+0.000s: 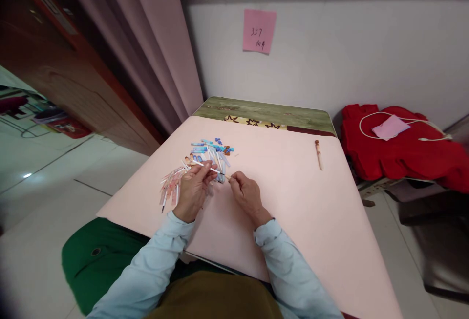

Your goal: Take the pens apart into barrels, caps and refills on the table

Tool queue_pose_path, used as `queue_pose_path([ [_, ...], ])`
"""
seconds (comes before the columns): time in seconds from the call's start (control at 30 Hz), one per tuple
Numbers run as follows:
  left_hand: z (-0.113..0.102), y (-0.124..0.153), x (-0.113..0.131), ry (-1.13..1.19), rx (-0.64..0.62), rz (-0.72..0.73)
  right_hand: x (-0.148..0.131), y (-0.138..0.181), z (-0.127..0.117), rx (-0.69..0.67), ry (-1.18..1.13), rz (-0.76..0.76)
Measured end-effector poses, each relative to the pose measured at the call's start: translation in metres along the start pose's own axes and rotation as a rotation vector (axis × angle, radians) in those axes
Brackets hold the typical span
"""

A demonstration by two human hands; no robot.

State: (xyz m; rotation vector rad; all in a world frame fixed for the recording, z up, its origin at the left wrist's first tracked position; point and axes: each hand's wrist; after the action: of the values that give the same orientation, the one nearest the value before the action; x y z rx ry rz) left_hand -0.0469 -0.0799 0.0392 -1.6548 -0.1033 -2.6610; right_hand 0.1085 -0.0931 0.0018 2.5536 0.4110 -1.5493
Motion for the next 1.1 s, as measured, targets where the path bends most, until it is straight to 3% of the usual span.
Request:
queue_pose_path([
  [0.23, 0.005, 0.001, -0.001, -0.155, -0.038, -0.027, 0.002, 0.0, 0.001, -0.081, -0.074, -0.086],
  [0.43, 0.01, -0.004, -0.002, -0.288, -0.091, 0.016, 0.01, -0.004, 0.01, -0.092, -0.363, -0.153],
  [0.63, 0.01, -0.008, -0.006, -0.416, -0.235, 0.013, 0.013, -0.008, 0.013, 0.051, -0.516, -0.149],
  [0.77, 0.004, -0.03, -0.001, -0.543, -0.161, 0.125, 0.017, -0.012, 0.006, 0.214, -0.601, -0.096],
  [0.83, 0.0, -0.049, 0.002, -0.723, -0.133, 0.154, 0.02, -0.015, 0.001, 0.299, -0.636, -0.075],
  [0.93, 0.004, -0.077, 0.003, -1.131, -0.188, 0.124, 0.024, -0.018, -0.004, 0.387, -0.653, -0.023],
  [1.1, 0.034, -0.105, -0.007, -1.685, -0.328, 0.062, 0.026, -0.02, -0.007, 0.416, -0.67, 0.027],
])
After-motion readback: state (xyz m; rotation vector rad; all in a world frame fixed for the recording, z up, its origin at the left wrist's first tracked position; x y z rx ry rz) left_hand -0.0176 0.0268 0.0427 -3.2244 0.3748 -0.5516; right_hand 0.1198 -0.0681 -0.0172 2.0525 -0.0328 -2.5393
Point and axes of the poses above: each hand's wrist, its own y-axis away from the middle knuckle, its own z-axis out of the palm, x = y × z, and after that the axes turned 13 degrees about -x, right-handed
